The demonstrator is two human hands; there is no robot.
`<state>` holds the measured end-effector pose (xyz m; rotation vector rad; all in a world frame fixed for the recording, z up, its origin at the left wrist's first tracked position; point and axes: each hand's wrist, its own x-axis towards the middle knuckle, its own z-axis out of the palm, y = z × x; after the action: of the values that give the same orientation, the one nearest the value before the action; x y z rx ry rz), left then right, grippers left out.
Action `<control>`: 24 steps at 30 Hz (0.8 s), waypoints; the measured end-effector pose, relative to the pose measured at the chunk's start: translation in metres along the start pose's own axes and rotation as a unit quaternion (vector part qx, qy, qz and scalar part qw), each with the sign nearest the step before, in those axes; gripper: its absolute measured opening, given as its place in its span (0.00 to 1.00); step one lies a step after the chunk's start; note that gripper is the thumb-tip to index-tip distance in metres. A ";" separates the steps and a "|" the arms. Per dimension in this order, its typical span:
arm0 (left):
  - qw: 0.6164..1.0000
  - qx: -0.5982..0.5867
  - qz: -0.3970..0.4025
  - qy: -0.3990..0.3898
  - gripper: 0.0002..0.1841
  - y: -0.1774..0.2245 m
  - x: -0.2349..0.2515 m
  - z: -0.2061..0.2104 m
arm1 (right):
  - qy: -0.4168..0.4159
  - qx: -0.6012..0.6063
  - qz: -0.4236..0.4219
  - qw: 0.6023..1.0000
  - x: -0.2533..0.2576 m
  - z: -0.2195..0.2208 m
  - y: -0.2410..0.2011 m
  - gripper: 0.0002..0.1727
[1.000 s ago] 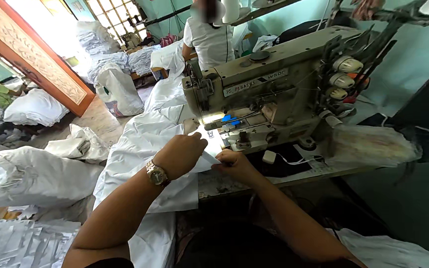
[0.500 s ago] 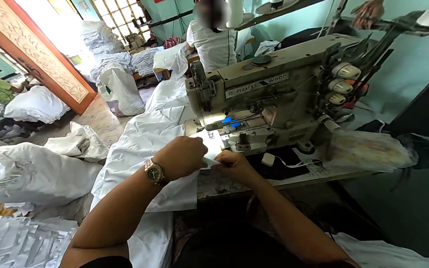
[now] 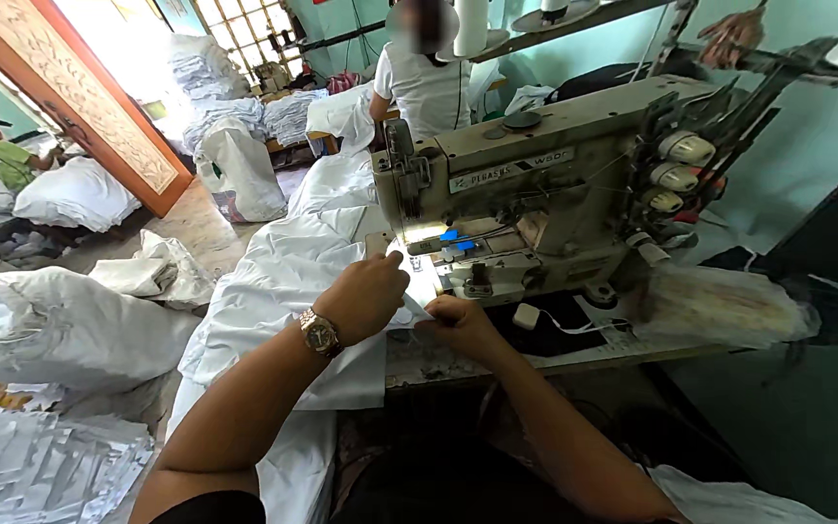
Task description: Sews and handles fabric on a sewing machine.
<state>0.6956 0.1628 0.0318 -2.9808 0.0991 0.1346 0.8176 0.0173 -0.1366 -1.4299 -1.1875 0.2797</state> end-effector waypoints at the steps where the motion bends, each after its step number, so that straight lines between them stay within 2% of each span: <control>1: 1.000 -0.004 0.007 0.002 0.13 0.002 -0.001 0.000 | 0.000 0.003 0.001 1.000 0.000 0.000 0.000 0.12; 3: 0.999 -0.012 0.030 0.008 0.14 0.004 -0.001 0.001 | 0.000 0.009 0.006 1.000 0.000 -0.001 -0.001 0.12; 12: 0.990 -0.032 0.048 0.128 0.19 -0.005 -0.002 0.019 | 0.015 0.020 0.025 0.999 -0.006 -0.004 -0.008 0.11; 17: 0.990 -0.091 0.021 0.108 0.23 -0.017 0.005 0.053 | 0.071 -0.071 -0.043 0.994 -0.020 0.000 -0.008 0.10; 19: 0.989 -0.101 0.021 0.108 0.19 -0.026 0.011 0.071 | 0.093 -0.108 -0.061 0.988 -0.017 0.002 -0.005 0.10; 21: 0.982 -0.105 0.029 0.154 0.12 -0.034 0.019 0.085 | 0.103 -0.129 -0.062 0.984 -0.011 0.003 -0.001 0.10; 24: 0.980 -0.087 0.034 0.176 0.17 -0.039 0.022 0.092 | 0.105 -0.143 -0.069 0.982 -0.010 0.003 0.001 0.11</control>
<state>0.7125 0.2140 -0.0551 -3.1418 0.2425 -0.3977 0.8109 0.0117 -0.1425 -1.5706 -1.1777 -0.1431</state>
